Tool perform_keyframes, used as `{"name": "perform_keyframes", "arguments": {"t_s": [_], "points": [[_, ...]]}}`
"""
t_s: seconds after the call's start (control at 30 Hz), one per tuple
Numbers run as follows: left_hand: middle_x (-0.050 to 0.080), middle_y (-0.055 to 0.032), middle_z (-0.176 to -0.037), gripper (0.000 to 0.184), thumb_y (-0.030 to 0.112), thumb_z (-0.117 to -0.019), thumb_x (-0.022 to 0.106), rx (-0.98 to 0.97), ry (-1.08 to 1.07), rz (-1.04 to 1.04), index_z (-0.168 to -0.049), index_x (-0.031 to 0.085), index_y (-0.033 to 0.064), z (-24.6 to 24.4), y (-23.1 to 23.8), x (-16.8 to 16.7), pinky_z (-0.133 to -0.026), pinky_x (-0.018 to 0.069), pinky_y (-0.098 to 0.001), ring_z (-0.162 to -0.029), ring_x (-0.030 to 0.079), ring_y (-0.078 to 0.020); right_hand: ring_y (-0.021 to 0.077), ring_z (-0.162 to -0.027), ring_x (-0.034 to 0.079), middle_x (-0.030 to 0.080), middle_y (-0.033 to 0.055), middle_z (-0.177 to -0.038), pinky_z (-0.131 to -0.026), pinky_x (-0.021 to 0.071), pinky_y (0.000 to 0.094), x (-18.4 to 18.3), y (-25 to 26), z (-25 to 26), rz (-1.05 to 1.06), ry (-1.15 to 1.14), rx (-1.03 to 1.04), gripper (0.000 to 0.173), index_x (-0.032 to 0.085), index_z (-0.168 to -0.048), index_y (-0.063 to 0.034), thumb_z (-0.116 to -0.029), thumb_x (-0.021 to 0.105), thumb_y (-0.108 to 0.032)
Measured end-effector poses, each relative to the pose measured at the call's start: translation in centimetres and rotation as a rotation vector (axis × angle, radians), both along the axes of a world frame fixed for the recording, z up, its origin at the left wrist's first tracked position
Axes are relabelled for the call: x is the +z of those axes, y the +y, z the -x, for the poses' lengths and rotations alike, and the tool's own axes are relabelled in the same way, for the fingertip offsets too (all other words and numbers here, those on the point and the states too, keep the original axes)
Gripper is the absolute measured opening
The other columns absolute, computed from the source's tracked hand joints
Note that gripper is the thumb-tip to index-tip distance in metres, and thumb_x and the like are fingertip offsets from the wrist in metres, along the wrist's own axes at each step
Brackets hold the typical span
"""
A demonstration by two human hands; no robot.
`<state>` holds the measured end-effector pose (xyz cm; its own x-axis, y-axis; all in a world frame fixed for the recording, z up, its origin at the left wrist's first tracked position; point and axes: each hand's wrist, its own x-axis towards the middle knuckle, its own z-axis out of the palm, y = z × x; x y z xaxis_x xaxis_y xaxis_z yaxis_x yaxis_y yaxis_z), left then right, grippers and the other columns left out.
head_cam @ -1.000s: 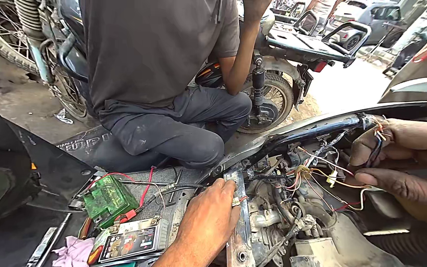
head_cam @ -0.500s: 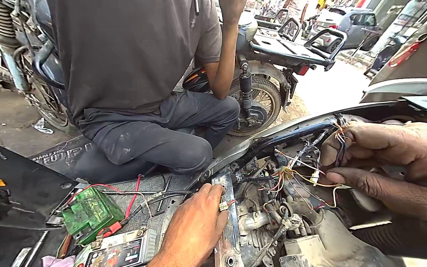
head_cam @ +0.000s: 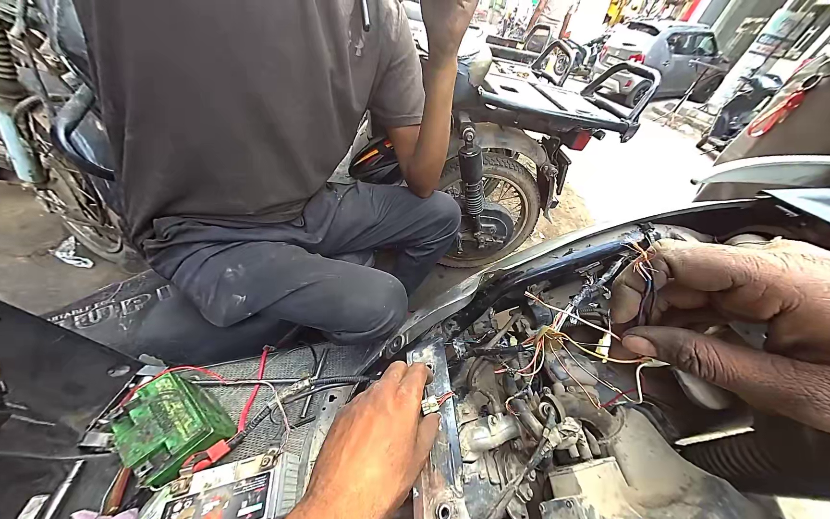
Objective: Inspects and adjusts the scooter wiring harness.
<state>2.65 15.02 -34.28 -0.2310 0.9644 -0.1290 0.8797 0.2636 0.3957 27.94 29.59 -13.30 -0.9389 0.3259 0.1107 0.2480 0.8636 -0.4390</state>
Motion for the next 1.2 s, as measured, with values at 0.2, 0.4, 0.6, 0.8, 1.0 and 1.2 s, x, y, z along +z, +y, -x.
{"name": "perform_keyframes", "arguments": {"t_s": [0.2, 0.4, 0.6, 0.8, 1.0, 1.2], "points": [[0.066, 0.0009, -0.109, 0.041, 0.042, -0.0919, 0.065, -0.003, 0.012, 0.001, -0.129, 0.064, 0.024, -0.07, 0.01, 0.0, -0.076, 0.0583, -0.042, -0.089, 0.068, -0.0186, 0.0085, -0.071, 0.07, 0.071, -0.0078, -0.087, -0.06, 0.064, 0.0261, -0.07, 0.09, -0.04, 0.028, 0.017, 0.001, 0.017, 0.063, -0.112, -0.0183, -0.0982, 0.068, -0.027], [0.066, 0.0016, -0.109, 0.041, 0.042, -0.0915, 0.065, -0.003, 0.01, -0.01, -0.129, 0.065, 0.0245, -0.04, -0.01, -0.17, -0.077, 0.0585, -0.0413, -0.089, 0.068, -0.0173, 0.0073, -0.068, 0.068, 0.069, -0.0084, -0.084, -0.057, 0.0623, 0.025, 0.17, -0.05, -0.01, 0.018, -0.004, -0.014, 0.015, 0.063, -0.11, -0.0194, -0.0982, 0.068, -0.027], [0.067, 0.002, -0.11, 0.04, 0.042, -0.0927, 0.065, 0.0, 0.014, 0.015, -0.129, 0.064, 0.0253, -0.09, -0.04, 0.04, -0.077, 0.0586, -0.0417, -0.09, 0.068, -0.0169, 0.0072, -0.068, 0.068, 0.07, -0.0085, -0.083, -0.057, 0.0619, 0.0253, 0.19, -0.19, -0.01, -0.002, -0.016, -0.025, 0.016, 0.063, -0.111, -0.0199, -0.0978, 0.068, -0.027], [0.066, 0.0015, -0.111, 0.041, 0.042, -0.0926, 0.065, -0.004, 0.008, 0.008, -0.13, 0.064, 0.025, -0.08, -0.07, 0.04, -0.078, 0.0586, -0.0417, -0.09, 0.068, -0.0176, 0.008, -0.065, 0.067, 0.069, -0.0083, -0.081, -0.054, 0.0608, 0.0259, 0.14, -0.16, 0.01, 0.016, -0.014, -0.032, 0.015, 0.064, -0.11, -0.0208, -0.0974, 0.069, -0.028], [0.066, 0.0013, -0.112, 0.042, 0.043, -0.0914, 0.066, 0.006, 0.023, 0.003, -0.13, 0.064, 0.0256, -0.1, -0.05, -0.04, -0.076, 0.0588, -0.0416, -0.089, 0.068, -0.0173, 0.0077, -0.067, 0.068, 0.069, -0.0085, -0.083, -0.055, 0.0614, 0.0253, 0.11, -0.14, -0.07, 0.012, -0.016, -0.036, 0.017, 0.064, -0.112, -0.0204, -0.0975, 0.069, -0.028], [0.06, 0.0072, -0.099, 0.038, 0.045, -0.0847, 0.066, 0.035, -0.088, -0.31, -0.12, 0.068, 0.0311, -0.38, -0.26, -0.59, -0.065, 0.0547, -0.033, -0.076, 0.06, -0.009, 0.0073, -0.067, 0.068, 0.07, -0.0087, -0.083, -0.056, 0.0625, 0.0258, -0.09, 0.04, 0.0, 0.004, 0.008, 0.002, 0.016, 0.063, -0.111, -0.0192, -0.098, 0.068, -0.028]]}}
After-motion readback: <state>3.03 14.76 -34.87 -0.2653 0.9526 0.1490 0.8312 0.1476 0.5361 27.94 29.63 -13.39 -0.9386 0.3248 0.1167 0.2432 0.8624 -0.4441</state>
